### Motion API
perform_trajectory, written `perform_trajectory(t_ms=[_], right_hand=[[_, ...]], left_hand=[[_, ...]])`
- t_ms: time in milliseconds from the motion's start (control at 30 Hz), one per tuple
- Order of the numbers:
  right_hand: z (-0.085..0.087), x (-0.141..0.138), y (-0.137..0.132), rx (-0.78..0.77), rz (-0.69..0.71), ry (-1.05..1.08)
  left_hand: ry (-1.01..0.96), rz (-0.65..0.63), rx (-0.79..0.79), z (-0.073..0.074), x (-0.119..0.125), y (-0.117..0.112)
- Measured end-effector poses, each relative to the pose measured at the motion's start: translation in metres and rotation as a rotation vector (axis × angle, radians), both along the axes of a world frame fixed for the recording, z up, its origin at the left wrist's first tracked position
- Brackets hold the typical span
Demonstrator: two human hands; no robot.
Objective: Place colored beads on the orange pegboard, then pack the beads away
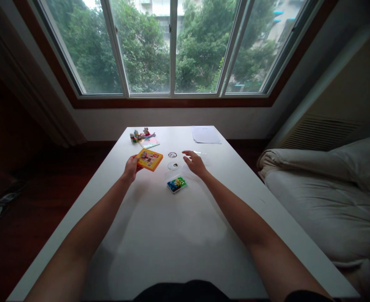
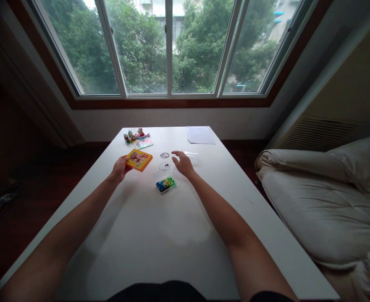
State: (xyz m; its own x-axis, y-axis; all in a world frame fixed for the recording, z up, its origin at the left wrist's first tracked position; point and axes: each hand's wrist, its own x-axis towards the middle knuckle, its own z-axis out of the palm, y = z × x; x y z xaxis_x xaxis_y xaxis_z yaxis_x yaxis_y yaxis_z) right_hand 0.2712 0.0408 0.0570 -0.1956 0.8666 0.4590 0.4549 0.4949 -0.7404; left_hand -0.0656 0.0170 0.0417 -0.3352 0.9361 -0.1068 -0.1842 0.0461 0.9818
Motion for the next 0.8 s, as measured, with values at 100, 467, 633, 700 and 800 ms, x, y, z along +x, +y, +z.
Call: perform_trajectory(t_ms=[100,467,633,700,800], right_hand=[[-0.021,0.043,-0.006,0.040,-0.069,-0.294],[-0.048,0.061,-0.028,0.101,-0.075,-0.615],[-0.029,0.051,-0.024,0.140,-0.142,-0.471],[-0.014,0.039,-0.017,0.156,-0.195,-0.343],[0.013,0.000,-0.007,0.199,-0.114,-0.202]], left_hand=[[0.115,0.115,-0.099,-0.019,-0.035,-0.006],[1.272,0.233,-0.118,-0.043,-0.071,-0.015],[1.336,0.186,-0.072,-0.046,-0.066,-0.024],[1.328,0.193,-0.069,-0.045,-0.065,-0.025],[1.290,0.196,-0.080,-0.044,-0.065,-0.026]])
